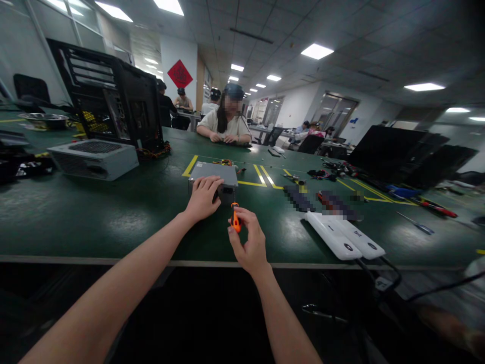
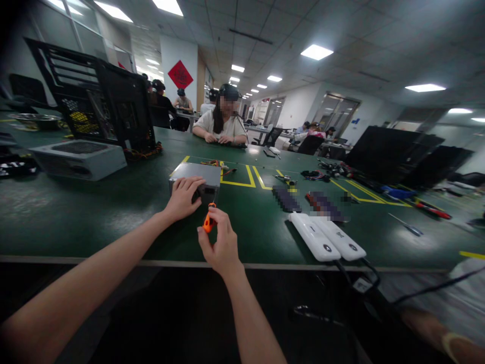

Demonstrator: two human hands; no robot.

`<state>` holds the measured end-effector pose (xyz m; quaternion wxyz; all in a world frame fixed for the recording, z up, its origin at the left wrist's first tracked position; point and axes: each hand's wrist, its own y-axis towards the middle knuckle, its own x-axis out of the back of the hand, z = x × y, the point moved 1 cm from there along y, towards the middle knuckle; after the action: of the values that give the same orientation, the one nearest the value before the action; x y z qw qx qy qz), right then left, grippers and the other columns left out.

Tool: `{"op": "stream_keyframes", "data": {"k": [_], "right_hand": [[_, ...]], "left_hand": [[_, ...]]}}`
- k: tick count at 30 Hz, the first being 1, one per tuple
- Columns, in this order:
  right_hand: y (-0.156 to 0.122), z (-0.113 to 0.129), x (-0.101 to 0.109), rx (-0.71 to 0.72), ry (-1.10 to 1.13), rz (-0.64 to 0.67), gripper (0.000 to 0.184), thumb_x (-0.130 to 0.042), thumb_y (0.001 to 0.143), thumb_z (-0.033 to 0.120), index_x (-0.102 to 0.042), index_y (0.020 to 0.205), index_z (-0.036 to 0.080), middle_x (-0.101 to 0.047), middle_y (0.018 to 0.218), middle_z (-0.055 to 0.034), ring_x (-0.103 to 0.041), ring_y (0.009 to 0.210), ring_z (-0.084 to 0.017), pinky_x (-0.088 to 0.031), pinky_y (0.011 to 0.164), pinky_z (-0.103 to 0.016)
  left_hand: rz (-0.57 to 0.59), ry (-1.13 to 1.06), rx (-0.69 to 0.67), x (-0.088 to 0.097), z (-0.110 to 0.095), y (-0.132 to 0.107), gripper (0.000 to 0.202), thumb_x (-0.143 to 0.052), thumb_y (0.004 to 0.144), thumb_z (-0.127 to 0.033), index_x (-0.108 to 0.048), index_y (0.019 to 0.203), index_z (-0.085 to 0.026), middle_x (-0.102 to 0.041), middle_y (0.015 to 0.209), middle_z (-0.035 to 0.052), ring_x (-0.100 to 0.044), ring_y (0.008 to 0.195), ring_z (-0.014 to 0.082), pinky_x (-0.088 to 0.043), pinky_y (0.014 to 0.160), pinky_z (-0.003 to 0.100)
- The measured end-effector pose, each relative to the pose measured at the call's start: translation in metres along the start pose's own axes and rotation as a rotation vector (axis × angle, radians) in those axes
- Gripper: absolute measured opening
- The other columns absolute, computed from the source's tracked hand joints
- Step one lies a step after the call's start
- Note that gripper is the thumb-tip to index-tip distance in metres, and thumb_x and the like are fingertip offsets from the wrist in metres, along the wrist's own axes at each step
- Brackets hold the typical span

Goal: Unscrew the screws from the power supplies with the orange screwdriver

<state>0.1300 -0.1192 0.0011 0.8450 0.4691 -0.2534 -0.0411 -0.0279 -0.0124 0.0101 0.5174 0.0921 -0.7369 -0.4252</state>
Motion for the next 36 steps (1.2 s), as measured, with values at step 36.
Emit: {"op": "stream_keyframes", "data": {"k": [36], "right_hand": [[0.0000, 0.0029, 0.0018, 0.045, -0.086, 0.024, 0.032, -0.046, 0.086, 0.018, -0.049, 0.118, 0.022, -0.050, 0.119, -0.0106, -0.054, 0.107, -0.019, -0.050, 0.086, -0.036]], "left_hand": [[0.023, -0.012, 0.013, 0.0013, -0.0007, 0.0005, 0.050, -0.047, 0.073, -0.020, -0.045, 0.123, -0.022, -0.046, 0.131, 0.0068, -0.038, 0.123, 0.0230, -0.019, 0.106, 0.042]]}}
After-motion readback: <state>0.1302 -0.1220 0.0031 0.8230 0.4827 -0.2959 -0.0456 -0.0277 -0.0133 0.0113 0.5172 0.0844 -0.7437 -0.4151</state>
